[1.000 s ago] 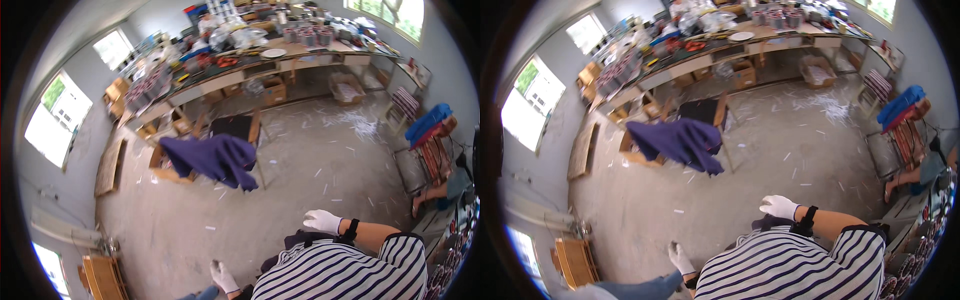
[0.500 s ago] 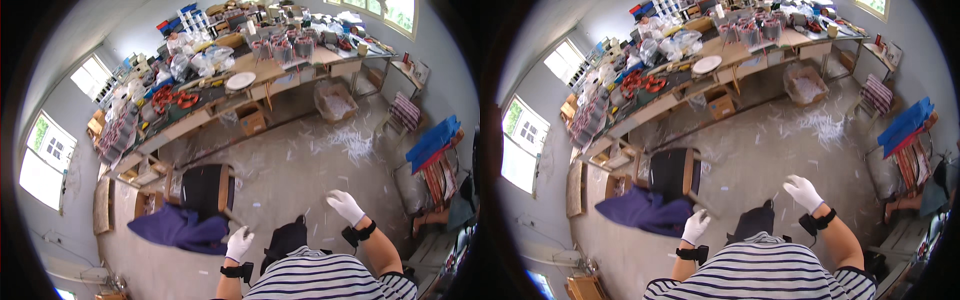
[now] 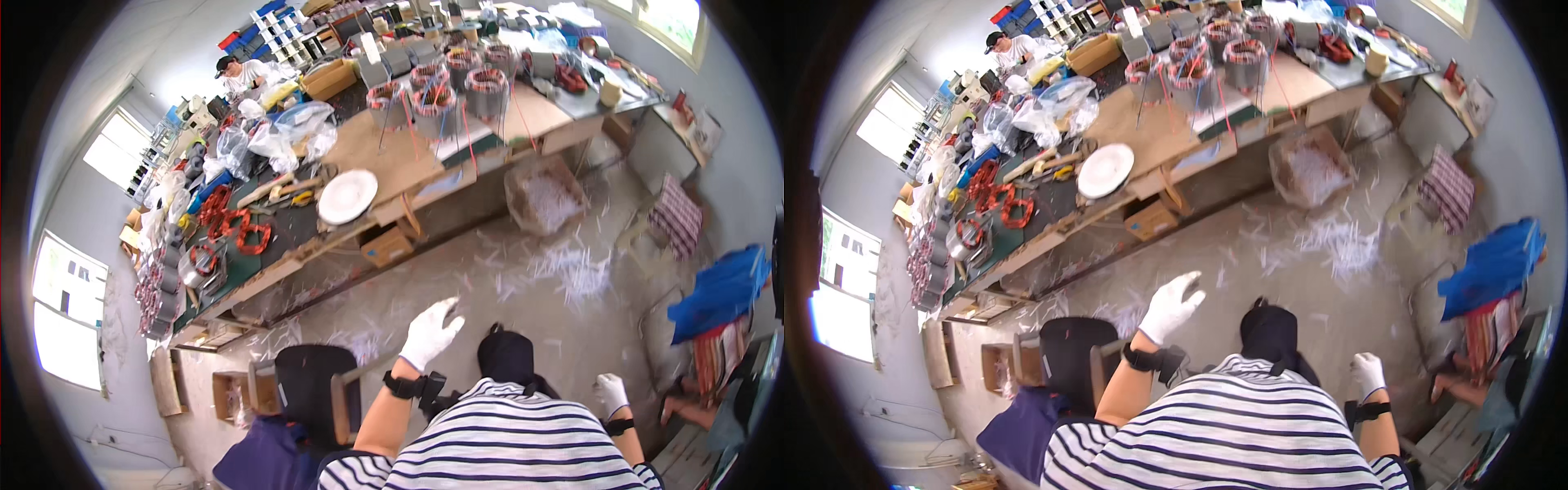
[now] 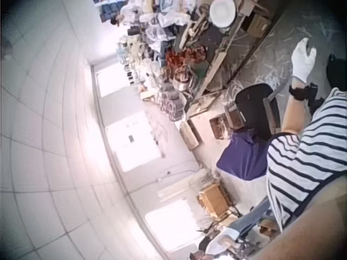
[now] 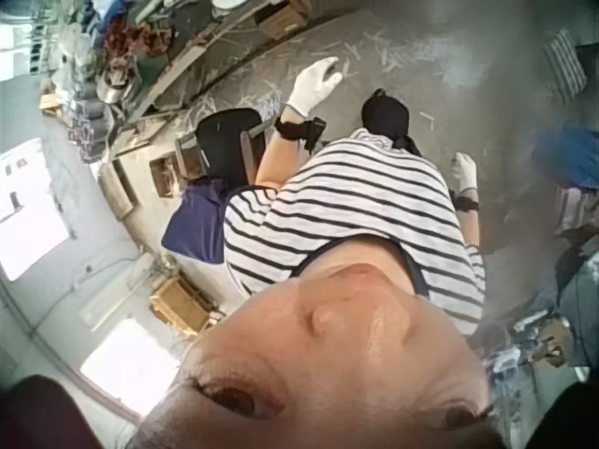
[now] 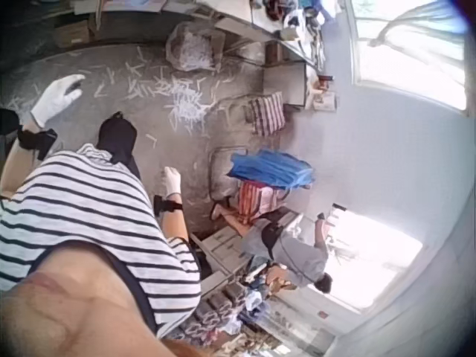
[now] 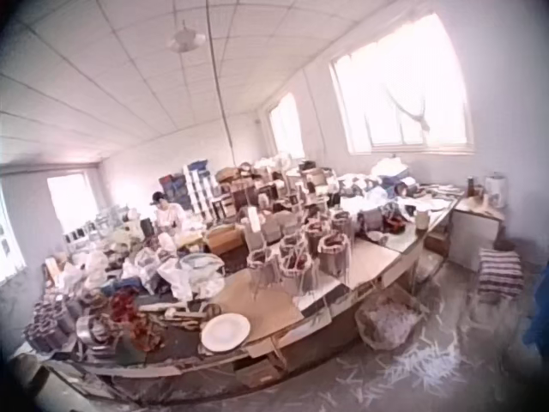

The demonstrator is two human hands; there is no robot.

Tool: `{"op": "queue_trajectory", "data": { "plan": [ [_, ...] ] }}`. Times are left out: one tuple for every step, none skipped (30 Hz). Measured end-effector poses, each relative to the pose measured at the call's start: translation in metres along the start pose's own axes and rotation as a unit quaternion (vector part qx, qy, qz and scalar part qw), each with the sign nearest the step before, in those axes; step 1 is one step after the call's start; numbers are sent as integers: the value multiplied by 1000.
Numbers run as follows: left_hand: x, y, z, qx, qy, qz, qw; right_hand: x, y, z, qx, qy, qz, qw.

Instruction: Manually shaping and wiring copper windings inside a motor stator using a mallet and assembly tools.

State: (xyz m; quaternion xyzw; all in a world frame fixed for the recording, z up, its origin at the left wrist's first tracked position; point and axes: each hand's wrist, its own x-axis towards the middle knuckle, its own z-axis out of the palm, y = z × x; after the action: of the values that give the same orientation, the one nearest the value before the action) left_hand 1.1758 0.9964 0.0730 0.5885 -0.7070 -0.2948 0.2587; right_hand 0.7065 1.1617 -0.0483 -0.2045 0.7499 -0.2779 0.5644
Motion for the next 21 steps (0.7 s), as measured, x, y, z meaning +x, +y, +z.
{"op": "queue_trajectory", "data": {
  "plan": [
    [26,-2,2,-31,-22,-40,998,32,-21,2,34,-52,5,998],
    [55,-8,11,-13,9,3,1000,76,-40,1,-211,-56,-226,949],
    [90,-12,13,-42,15,9,999,117,-57,9,-430,-53,-428,793],
    [100,-16,13,-70,21,-3,997,110,-108,22,-427,-67,-421,798],
    [121,11,1,-140,-8,-42,989,73,-217,97,-97,-98,-182,974],
    [149,28,-1,-184,-24,-56,981,109,-245,104,-161,-92,-191,964],
    [181,32,1,-190,-32,-35,981,148,-269,123,-137,-110,-250,952],
    [210,29,4,-194,-38,-20,980,145,-329,154,-187,-124,-273,935],
    [246,30,8,-195,-44,-14,980,156,-372,178,-214,-120,-335,910],
    [282,31,12,-180,-33,10,983,167,-406,199,-238,-114,-391,882],
    [305,31,15,-166,-31,34,985,167,-436,221,-238,-120,-392,880],
    [330,29,15,-168,-44,42,984,170,-467,238,-239,-125,-400,876],
    [359,32,17,-146,-30,70,986,186,-482,252,-213,-133,-406,879],
    [384,36,20,-124,-20,100,987,211,-489,265,-184,-137,-411,882],
    [408,41,20,-121,-22,85,989,242,-497,277,-157,-159,-404,887],
    [431,46,19,-131,-3,81,988,266,-506,285,-130,-184,-395,891],
    [451,49,19,-163,2,36,986,276,-521,288,-95,-213,-373,898],
    [468,51,18,-192,10,-14,981,281,-540,290,-58,-248,-352,901],
    [490,30,32,-160,39,-28,986,284,-555,293,16,-297,-304,905],
    [507,33,32,-167,65,-63,982,286,-575,293,-24,-295,-255,920],
    [525,37,40,-175,94,-70,978,309,-573,297,-35,-315,-281,906]
  ]
}}
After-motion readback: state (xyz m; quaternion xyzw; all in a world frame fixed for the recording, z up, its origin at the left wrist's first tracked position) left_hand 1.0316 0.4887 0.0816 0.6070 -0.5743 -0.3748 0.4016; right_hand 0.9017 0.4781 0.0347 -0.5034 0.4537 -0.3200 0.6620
